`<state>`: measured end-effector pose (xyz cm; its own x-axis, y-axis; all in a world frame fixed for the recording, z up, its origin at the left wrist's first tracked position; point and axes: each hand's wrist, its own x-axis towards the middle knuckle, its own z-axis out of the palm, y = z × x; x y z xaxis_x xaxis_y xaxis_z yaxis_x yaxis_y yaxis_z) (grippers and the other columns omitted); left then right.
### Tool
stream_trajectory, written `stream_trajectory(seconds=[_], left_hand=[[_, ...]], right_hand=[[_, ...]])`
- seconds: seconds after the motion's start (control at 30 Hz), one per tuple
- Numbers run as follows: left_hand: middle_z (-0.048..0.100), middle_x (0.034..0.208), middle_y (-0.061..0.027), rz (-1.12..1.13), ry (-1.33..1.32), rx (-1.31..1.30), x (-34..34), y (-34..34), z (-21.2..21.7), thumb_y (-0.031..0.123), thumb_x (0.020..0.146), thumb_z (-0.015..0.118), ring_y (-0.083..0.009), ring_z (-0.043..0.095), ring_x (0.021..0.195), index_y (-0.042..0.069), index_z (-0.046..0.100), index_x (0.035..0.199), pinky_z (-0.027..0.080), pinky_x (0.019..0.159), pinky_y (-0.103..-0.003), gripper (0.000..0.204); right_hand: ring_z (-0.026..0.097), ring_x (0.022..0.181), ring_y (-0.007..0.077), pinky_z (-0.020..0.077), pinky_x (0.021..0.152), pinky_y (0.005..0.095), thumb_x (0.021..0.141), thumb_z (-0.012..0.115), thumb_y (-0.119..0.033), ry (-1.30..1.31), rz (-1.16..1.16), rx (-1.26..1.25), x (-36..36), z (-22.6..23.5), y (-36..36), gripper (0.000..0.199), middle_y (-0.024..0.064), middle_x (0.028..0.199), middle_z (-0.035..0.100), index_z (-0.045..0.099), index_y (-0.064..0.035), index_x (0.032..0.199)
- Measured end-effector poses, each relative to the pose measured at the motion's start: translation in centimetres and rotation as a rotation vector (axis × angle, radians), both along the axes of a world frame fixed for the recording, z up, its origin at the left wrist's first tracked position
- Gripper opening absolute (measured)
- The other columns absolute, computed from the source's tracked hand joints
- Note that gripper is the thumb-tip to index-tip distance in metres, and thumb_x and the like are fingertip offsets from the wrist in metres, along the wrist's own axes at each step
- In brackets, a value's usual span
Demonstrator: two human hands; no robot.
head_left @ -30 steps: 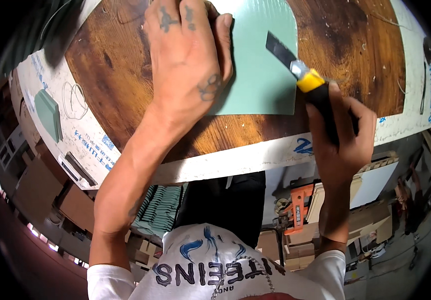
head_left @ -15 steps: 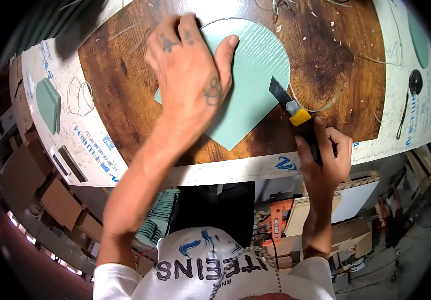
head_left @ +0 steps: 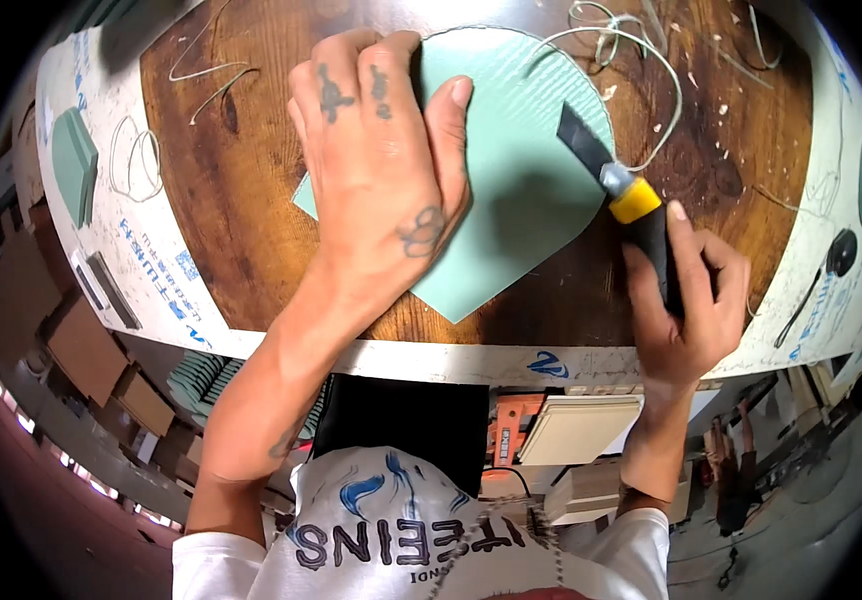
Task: Using a utility knife to trim the edges of stacked green foam pieces and adjusting the knife blade.
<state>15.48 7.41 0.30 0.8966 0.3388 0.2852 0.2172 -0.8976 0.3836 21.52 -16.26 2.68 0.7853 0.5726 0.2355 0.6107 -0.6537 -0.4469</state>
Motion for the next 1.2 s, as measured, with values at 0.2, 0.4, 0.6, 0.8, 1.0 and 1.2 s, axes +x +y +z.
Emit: stream_trajectory(seconds=[0.2,0.4,0.6,0.8,1.0,1.2], left_hand=[[0.053,0.11,-0.0243,-0.019,-0.024,0.001,0.2,0.1,-0.1,0.016,0.094,0.063,-0.0365,0.05,0.102,-0.005,0.057,0.117,0.042,0.09,-0.045,0.031],[0.059,0.104,-0.0183,-0.66,0.188,-0.173,4.5,4.6,0.5,0.02,0.092,0.061,-0.0308,0.056,0.101,-0.002,0.057,0.107,0.042,0.092,-0.045,0.027],[0.051,0.131,-0.0292,0.182,0.212,0.137,0.3,-0.9,1.6,0.042,0.098,0.054,-0.0492,0.036,0.132,0.016,0.061,0.129,0.031,0.107,-0.064,0.041],[0.055,0.124,-0.0263,0.025,0.083,0.195,-0.5,-0.1,-0.6,0.032,0.097,0.056,-0.0432,0.044,0.126,0.011,0.061,0.128,0.036,0.104,-0.053,0.038],[0.052,0.126,-0.0286,0.019,0.06,0.131,-0.6,-0.3,-0.5,0.03,0.095,0.058,-0.0435,0.044,0.125,0.009,0.061,0.126,0.036,0.103,-0.054,0.037],[0.049,0.128,-0.0308,0.031,0.04,0.094,-0.6,-0.5,-0.1,0.027,0.093,0.06,-0.0438,0.044,0.124,0.007,0.061,0.123,0.037,0.102,-0.055,0.036]], right_hand=[[0.056,0.074,0.0207,0.0461,0.06,0.0323,0.07,0.087,-0.02,-0.118,0.212,0.071,5.7,-1.0,1.4,0.047,0.0069,0.084,0.06,0.074,-0.01,0.113],[0.055,0.073,0.0211,0.0458,0.057,0.0322,0.075,0.084,-0.029,-0.001,0.255,-0.001,1.9,-0.3,-3.0,0.05,0.0092,0.084,0.061,0.071,-0.012,0.12],[0.051,0.081,0.0231,0.0443,0.067,0.0343,0.071,0.087,-0.014,0.139,-0.036,-0.035,-5.7,0.7,-4.6,0.055,0.0058,0.089,0.057,0.069,-0.0078,0.122],[0.05,0.083,0.0234,0.0428,0.067,0.0343,0.074,0.086,-0.017,0.154,-0.058,-0.042,-4.4,0.6,-2.8,0.051,0.0044,0.093,0.056,0.069,-0.0084,0.122],[0.05,0.084,0.0237,0.0427,0.068,0.0344,0.073,0.087,-0.018,0.164,-0.017,-0.045,-3.0,0.4,-2.0,0.052,0.0042,0.095,0.056,0.07,-0.0069,0.12],[0.05,0.08,0.0224,0.0438,0.067,0.033,0.071,0.087,-0.016,0.1,0.075,-0.075,0.4,0.4,-0.8,0.052,0.006,0.089,0.057,0.07,-0.0072,0.121]])
